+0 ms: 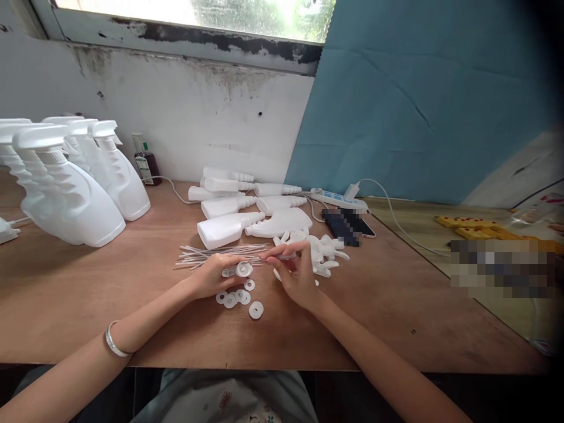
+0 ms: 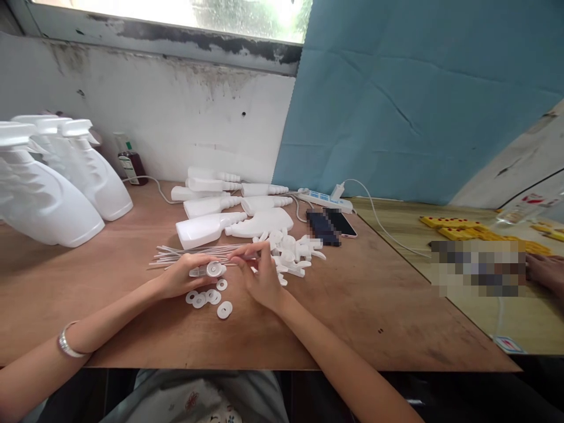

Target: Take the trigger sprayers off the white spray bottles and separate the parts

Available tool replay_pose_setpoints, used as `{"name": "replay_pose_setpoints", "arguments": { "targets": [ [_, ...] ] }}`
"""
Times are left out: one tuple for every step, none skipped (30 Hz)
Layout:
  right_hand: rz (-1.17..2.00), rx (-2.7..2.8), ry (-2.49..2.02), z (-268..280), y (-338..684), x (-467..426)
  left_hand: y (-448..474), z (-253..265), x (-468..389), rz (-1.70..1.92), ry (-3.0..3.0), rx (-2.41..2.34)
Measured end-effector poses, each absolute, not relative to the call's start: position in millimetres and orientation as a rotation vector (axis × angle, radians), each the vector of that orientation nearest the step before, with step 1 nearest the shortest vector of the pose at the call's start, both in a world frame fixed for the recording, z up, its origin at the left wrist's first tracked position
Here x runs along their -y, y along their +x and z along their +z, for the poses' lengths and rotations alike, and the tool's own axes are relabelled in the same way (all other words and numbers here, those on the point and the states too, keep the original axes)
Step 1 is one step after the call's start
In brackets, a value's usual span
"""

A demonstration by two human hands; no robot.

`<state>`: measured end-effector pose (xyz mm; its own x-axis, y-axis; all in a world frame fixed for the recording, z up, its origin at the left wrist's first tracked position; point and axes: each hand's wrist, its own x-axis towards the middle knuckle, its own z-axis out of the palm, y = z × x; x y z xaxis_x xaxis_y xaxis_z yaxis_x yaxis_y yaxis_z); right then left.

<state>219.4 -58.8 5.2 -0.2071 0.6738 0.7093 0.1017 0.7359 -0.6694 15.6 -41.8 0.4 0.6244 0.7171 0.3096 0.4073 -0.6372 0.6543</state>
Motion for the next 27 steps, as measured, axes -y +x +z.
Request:
{"name": "replay_pose_setpoints", "arguments": {
  "targets": [
    [0.625, 1.683, -0.663, 5.1, 220.3, 57.6, 15.8, 0.6, 41.7, 0.764, 2.31, -0.886],
    [0.627, 1.677, -0.679, 4.2, 221.1, 56.7, 16.0, 0.7, 41.5, 0.764, 2.304, -0.889],
    [0.591, 1.706, -0.657, 2.7, 221.6, 56.2, 16.2, 0.6, 41.2, 0.765, 2.295, -0.889],
    [0.524, 1.766, -0.598, 0.7, 221.9, 56.2, 16.3, 0.4, 41.0, 0.766, 2.282, -0.886],
    [0.433, 1.848, -0.518, -1.4, 221.9, 56.6, 16.4, 0.1, 40.8, 0.768, 2.27, -0.882],
    [0.326, 1.935, -0.436, -3.5, 221.6, 57.4, 16.4, -0.3, 40.7, 0.775, 2.261, -0.879],
    [0.215, 2.016, -0.364, -5.3, 221.2, 58.4, 16.4, -0.6, 40.7, 0.783, 2.254, -0.879],
    [0.115, 2.082, -0.31, -6.6, 220.7, 59.5, 16.4, -0.8, 40.8, 0.789, 2.251, -0.88],
    [0.034, 2.134, -0.277, -7.3, 220.2, 60.5, 16.4, -1.0, 40.8, 0.792, 2.252, -0.883],
    [-0.021, 2.176, -0.262, -7.5, 219.8, 61.3, 16.4, -1.1, 40.8, 0.793, 2.258, -0.887],
    [-0.047, 2.2, -0.259, -7.2, 219.5, 61.9, 16.3, -1.2, 40.7, 0.795, 2.268, -0.887],
    [-0.04, 2.211, -0.259, -6.5, 219.1, 62.1, 16.1, -1.4, 40.5, 0.798, 2.282, -0.886],
    [0.001, 2.201, -0.274, -5.5, 218.8, 62.1, 15.9, -1.6, 40.2, 0.801, 2.298, -0.883],
    [0.064, 2.163, -0.302, -4.4, 218.5, 61.9, 15.7, -1.9, 39.8, 0.804, 2.315, -0.877],
    [0.142, 2.101, -0.345, -3.2, 218.2, 61.6, 15.4, -2.3, 39.6, 0.806, 2.328, -0.873],
    [0.224, 2.026, -0.395, -2.1, 218.0, 61.3, 15.2, -2.6, 39.4, 0.804, 2.339, -0.872],
    [0.299, 1.956, -0.445, -1.1, 217.9, 60.9, 15.0, -2.8, 39.3, 0.8, 2.346, -0.873],
    [0.36, 1.907, -0.49, -0.2, 218.0, 60.7, 14.8, -2.9, 39.4, 0.792, 2.354, -0.875],
    [0.403, 1.875, -0.531, 0.6, 218.2, 60.4, 14.7, -2.9, 39.6, 0.787, 2.361, -0.877],
    [0.438, 1.86, -0.569, 1.2, 218.5, 60.0, 14.6, -2.8, 39.7, 0.78, 2.37, -0.881],
    [0.474, 1.848, -0.604, 1.7, 218.9, 59.5, 14.6, -2.7, 39.8, 0.77, 2.38, -0.885],
    [0.514, 1.834, -0.632, 2.2, 219.3, 58.7, 14.7, -2.7, 39.7, 0.76, 2.391, -0.888],
    [0.562, 1.809, -0.658, 2.7, 219.8, 57.6, 14.8, -2.7, 39.5, 0.752, 2.4, -0.893],
    [0.619, 1.776, -0.679, 3.3, 220.2, 56.4, 14.9, -2.7, 39.1, 0.745, 2.408, -0.9],
    [0.677, 1.739, -0.694, 3.9, 220.5, 55.0, 15.0, -2.8, 38.6, 0.741, 2.413, -0.906],
    [0.728, 1.703, -0.702, 4.6, 220.7, 53.6, 15.1, -2.9, 38.1, 0.737, 2.416, -0.91],
    [0.769, 1.669, -0.705, 5.3, 220.8, 52.4, 15.1, -2.9, 37.6, 0.736, 2.416, -0.915]
  ]
}}
